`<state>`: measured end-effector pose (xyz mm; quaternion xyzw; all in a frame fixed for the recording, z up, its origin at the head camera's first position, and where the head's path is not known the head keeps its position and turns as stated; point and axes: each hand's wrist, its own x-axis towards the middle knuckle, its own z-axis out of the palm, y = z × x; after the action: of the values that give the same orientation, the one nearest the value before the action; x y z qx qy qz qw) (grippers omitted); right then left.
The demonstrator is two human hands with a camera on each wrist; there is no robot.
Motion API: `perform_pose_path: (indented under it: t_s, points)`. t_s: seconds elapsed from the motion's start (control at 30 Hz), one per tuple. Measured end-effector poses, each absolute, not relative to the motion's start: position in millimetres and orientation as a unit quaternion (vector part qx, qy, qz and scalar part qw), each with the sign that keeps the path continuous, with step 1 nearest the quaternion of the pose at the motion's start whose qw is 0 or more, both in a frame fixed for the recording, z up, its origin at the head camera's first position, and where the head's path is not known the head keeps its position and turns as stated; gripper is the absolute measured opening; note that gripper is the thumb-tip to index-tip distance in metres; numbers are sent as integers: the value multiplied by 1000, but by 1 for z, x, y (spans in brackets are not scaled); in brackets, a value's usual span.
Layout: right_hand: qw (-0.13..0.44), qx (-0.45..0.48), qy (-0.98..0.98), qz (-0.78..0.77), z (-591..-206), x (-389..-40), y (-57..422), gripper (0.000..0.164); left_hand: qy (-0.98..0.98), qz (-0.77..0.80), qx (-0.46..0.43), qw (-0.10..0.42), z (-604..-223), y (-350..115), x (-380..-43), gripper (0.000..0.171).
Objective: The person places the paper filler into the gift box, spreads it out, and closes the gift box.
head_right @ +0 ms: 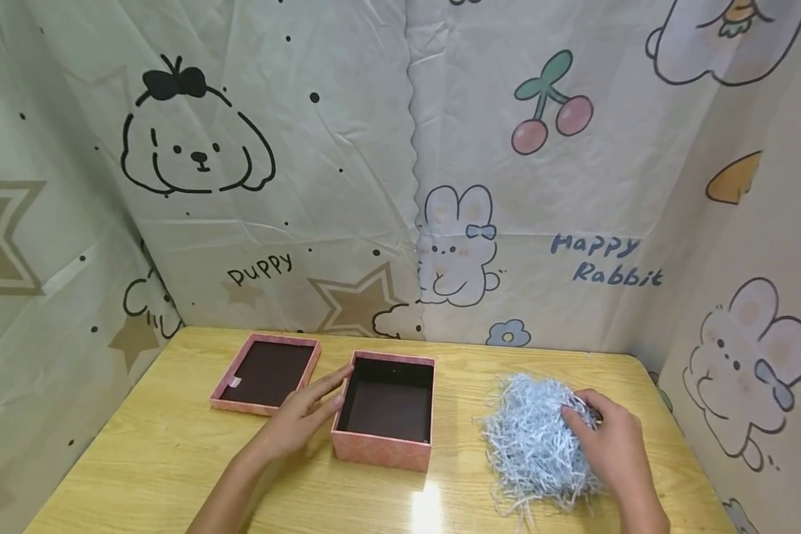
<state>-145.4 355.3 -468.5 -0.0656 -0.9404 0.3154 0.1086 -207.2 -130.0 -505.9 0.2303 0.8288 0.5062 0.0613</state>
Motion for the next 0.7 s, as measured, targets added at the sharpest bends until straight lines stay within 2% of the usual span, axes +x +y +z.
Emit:
perform_pose_path:
  t_s: [0.5,0.7]
  points:
    - [199,-120,-910,344,-452,-140,343,30,825,511,231,72,-506,-131,-209,57]
    - [264,-121,-881,374,-445,-141,336,15,823,516,225,76,-507,-130,-208,57]
